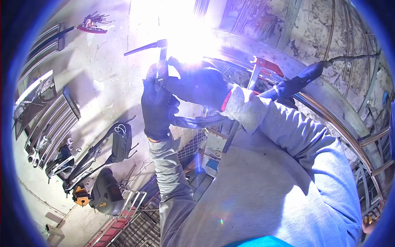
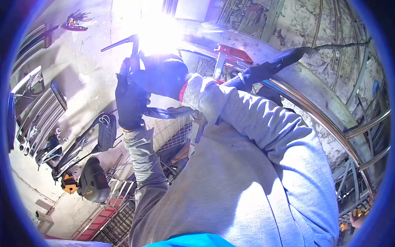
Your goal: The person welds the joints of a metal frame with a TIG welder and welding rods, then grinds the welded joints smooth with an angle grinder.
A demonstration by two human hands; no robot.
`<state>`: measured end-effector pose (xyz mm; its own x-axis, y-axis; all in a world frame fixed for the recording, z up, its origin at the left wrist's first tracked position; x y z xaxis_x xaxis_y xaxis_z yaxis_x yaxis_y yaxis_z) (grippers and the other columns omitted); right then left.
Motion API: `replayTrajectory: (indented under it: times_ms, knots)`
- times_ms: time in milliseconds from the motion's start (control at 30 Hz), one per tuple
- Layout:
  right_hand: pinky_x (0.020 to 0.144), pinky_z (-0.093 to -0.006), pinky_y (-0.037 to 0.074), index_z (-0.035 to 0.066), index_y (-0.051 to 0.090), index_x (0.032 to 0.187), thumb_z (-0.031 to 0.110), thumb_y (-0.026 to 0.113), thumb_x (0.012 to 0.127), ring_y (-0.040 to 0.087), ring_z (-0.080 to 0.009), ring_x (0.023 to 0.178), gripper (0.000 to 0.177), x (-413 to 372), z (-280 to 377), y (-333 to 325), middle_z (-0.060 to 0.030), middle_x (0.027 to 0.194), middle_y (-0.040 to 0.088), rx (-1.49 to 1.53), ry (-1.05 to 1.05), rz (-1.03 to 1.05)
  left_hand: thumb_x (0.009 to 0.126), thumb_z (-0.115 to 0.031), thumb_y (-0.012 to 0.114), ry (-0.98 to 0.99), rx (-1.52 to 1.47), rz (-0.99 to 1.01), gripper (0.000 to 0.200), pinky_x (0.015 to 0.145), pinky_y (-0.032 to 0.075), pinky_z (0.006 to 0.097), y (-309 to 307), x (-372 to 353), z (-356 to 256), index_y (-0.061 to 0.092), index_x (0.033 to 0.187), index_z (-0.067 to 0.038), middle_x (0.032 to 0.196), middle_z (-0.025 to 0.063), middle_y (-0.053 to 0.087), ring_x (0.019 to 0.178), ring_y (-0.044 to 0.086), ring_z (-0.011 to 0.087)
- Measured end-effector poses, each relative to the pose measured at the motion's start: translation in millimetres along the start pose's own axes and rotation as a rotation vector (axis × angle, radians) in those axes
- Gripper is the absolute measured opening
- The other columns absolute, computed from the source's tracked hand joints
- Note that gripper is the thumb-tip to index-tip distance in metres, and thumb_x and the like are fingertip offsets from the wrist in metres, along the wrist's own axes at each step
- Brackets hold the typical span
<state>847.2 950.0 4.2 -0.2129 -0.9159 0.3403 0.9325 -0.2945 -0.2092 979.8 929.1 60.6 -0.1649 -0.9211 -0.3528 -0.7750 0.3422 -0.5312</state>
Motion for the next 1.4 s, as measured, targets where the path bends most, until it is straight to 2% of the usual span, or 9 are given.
replayTrajectory:
  times_ms: [33, 100, 167, 200, 733, 800, 933, 1033, 1400]
  knots:
    - [0.068, -0.0416, 0.055, 0.003, 0.064, 0.123, 0.033, 0.07, 0.094, 0.069, -0.0254, 0.073, 0.042, -1.7, 13.8, -8.9, -0.0111, 0.089, 0.068, -0.009, -0.161, -0.126, 0.102, -0.017, 0.063, 0.052, 0.064, 0.021, 0.065, 0.043, 0.044, 0.0212, 1.6, 0.6, -3.7, 0.036, 0.161, -0.009, 0.103, 0.0061, 0.072, 0.057, 0.06, 0.0074]
    - [0.069, -0.0417, 0.054, 0.003, 0.064, 0.121, 0.032, 0.071, 0.093, 0.068, -0.0258, 0.074, 0.041, 0.6, -5.4, 3.3, -0.0106, 0.088, 0.067, 0.097, 0.067, 0.028, 0.101, -0.018, 0.064, 0.011, 0.061, -0.026, 0.07, 0.044, 0.044, 0.0218, 1.6, -2.2, -3.5, 0.032, 0.163, -0.009, 0.093, 0.0044, 0.07, 0.057, 0.059, 0.0071]
    - [0.069, -0.0462, 0.053, 0.002, 0.065, 0.095, 0.034, 0.07, 0.084, 0.068, -0.0308, 0.082, 0.034, 4.6, -0.6, -6.3, -0.0156, 0.087, 0.067, 0.067, 0.1, -0.005, 0.101, -0.017, 0.06, -0.062, -0.011, -0.034, 0.069, 0.045, 0.042, 0.0209, 5.4, -6.8, -5.3, 0.032, 0.164, -0.014, 0.081, -0.0002, 0.063, 0.055, 0.053, 0.0056]
    - [0.071, -0.0508, 0.05, 0.001, 0.064, 0.093, 0.034, 0.07, 0.084, 0.065, -0.0342, 0.078, 0.035, 5.2, -3.3, -2.5, -0.0161, 0.083, 0.064, 0.089, 0.102, 0.018, 0.101, -0.017, 0.06, -0.049, -0.005, -0.046, 0.07, 0.044, 0.042, 0.0211, 4.4, -6.3, -4.6, 0.031, 0.165, -0.014, 0.079, -0.0006, 0.063, 0.054, 0.053, 0.0056]
    - [0.077, -0.0501, 0.05, 0.001, 0.066, 0.095, 0.04, 0.07, 0.084, 0.066, -0.0346, 0.083, 0.041, 5.0, -4.5, -4.3, -0.0169, 0.087, 0.065, 0.061, 0.136, 0.021, 0.102, -0.018, 0.062, -0.009, 0.022, -0.048, 0.069, 0.045, 0.043, 0.0218, 1.1, -7.2, -2.8, 0.033, 0.164, -0.012, 0.076, 0.0, 0.062, 0.055, 0.054, 0.0066]
    - [0.078, -0.05, 0.05, 0.001, 0.065, 0.097, 0.04, 0.07, 0.085, 0.067, -0.0344, 0.084, 0.042, 5.6, -5.6, -2.5, -0.0166, 0.088, 0.066, 0.116, 0.173, 0.079, 0.102, -0.02, 0.064, -0.015, 0.026, -0.028, 0.068, 0.044, 0.044, 0.0214, 1.0, -6.6, -1.9, 0.034, 0.162, -0.009, 0.089, 0.0035, 0.068, 0.056, 0.058, 0.0069]
    - [0.078, -0.05, 0.051, 0.001, 0.064, 0.101, 0.039, 0.069, 0.085, 0.068, -0.0347, 0.083, 0.042, -1.3, -10.1, 4.2, -0.0152, 0.087, 0.065, 0.452, 0.213, 0.047, 0.103, -0.023, 0.062, 0.056, 0.079, -0.024, 0.063, 0.043, 0.043, 0.0221, 2.3, -2.9, -5.4, 0.037, 0.16, -0.009, 0.091, 0.0041, 0.069, 0.057, 0.059, 0.0078]
    - [0.076, -0.0502, 0.051, 0.002, 0.064, 0.099, 0.038, 0.071, 0.083, 0.067, -0.0354, 0.082, 0.04, 5.0, -5.3, -4.5, -0.0156, 0.086, 0.065, 0.136, 0.172, 0.051, 0.103, -0.023, 0.062, 0.004, 0.093, -0.046, 0.062, 0.044, 0.043, 0.0222, 1.0, -6.7, -3.2, 0.039, 0.159, -0.008, 0.088, 0.0031, 0.067, 0.057, 0.059, 0.0077]
    - [0.072, -0.0491, 0.049, 0.0, 0.064, 0.089, 0.035, 0.073, 0.081, 0.066, -0.0333, 0.078, 0.037, 6.6, -5.7, -5.9, -0.016, 0.08, 0.064, 0.137, 0.15, 0.041, 0.101, -0.015, 0.061, 0.019, 0.103, -0.076, 0.068, 0.046, 0.042, 0.0203, 3.9, -9.6, -7.2, 0.035, 0.163, -0.011, 0.083, -0.0009, 0.062, 0.058, 0.054, 0.0058]
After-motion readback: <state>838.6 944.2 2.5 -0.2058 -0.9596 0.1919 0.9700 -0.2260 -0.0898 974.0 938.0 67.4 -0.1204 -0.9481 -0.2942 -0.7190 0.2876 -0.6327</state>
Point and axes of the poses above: each hand's wrist, its own x-axis towards the middle knuckle, its own y-axis out of the palm, z = x × y, the point moved 8 cm from there along x, towards the middle knuckle
